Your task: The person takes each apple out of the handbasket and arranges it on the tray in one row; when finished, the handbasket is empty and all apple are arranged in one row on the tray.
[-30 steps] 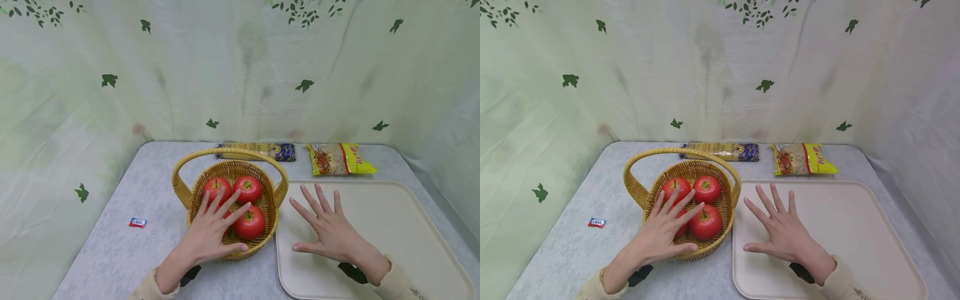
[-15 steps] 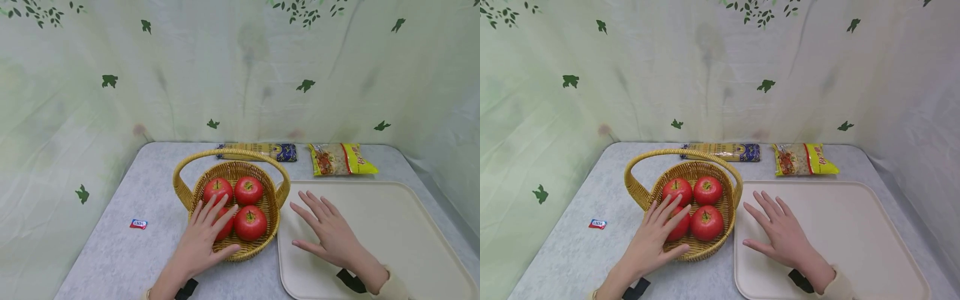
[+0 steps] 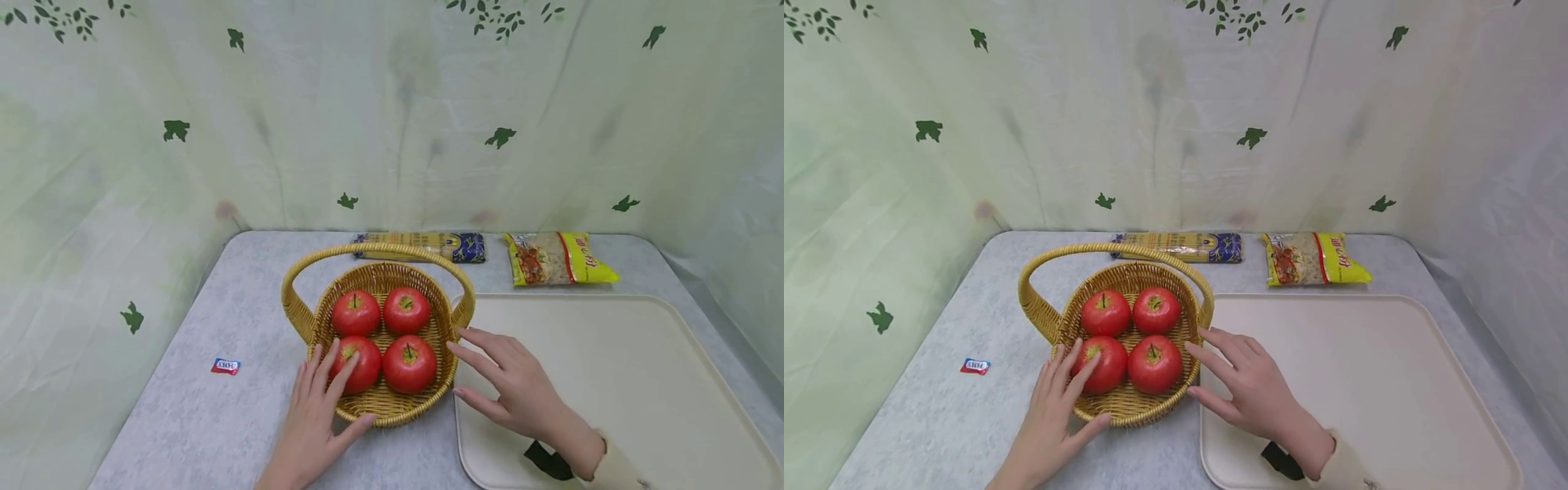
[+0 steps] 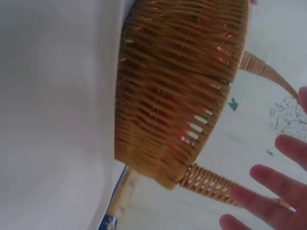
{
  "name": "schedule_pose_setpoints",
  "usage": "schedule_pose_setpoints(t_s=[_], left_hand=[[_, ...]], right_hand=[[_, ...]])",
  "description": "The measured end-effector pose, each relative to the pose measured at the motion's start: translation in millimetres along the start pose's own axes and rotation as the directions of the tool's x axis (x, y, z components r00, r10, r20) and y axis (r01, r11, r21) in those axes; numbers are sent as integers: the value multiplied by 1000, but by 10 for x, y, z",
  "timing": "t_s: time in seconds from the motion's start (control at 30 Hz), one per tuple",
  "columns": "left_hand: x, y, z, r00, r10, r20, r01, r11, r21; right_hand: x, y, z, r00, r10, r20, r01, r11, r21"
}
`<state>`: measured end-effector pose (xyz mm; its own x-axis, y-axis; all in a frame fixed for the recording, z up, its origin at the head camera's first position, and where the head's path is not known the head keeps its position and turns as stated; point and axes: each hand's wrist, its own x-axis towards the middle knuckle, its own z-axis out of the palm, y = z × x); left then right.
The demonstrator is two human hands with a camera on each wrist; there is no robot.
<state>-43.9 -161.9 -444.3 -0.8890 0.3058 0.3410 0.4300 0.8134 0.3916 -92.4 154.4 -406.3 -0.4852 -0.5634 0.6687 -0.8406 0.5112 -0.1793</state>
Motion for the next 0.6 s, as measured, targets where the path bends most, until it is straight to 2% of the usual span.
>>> schedule_pose_setpoints(t_s=[0.1, 0.27, 0.37, 0.5, 0.6], left_hand=[[-29, -25, 32, 999, -38, -11, 38, 999, -34], [-51, -51, 59, 998, -61, -36, 57, 993, -99], [-57, -67, 77, 994, -95, -46, 86, 983, -160], [-59, -99, 117, 987, -152, -52, 132, 951, -279], [-57, -126, 159, 984, -168, -66, 133, 923, -361]], right_hand=[[38, -30, 36, 1000, 10, -6, -10, 1000, 3], [98, -92, 97, 999, 28, -38, -27, 999, 30], [129, -124, 150, 999, 33, -37, -31, 998, 53], [167, -151, 219, 997, 69, 21, -70, 995, 64], [194, -164, 259, 989, 113, 97, -120, 991, 65]])
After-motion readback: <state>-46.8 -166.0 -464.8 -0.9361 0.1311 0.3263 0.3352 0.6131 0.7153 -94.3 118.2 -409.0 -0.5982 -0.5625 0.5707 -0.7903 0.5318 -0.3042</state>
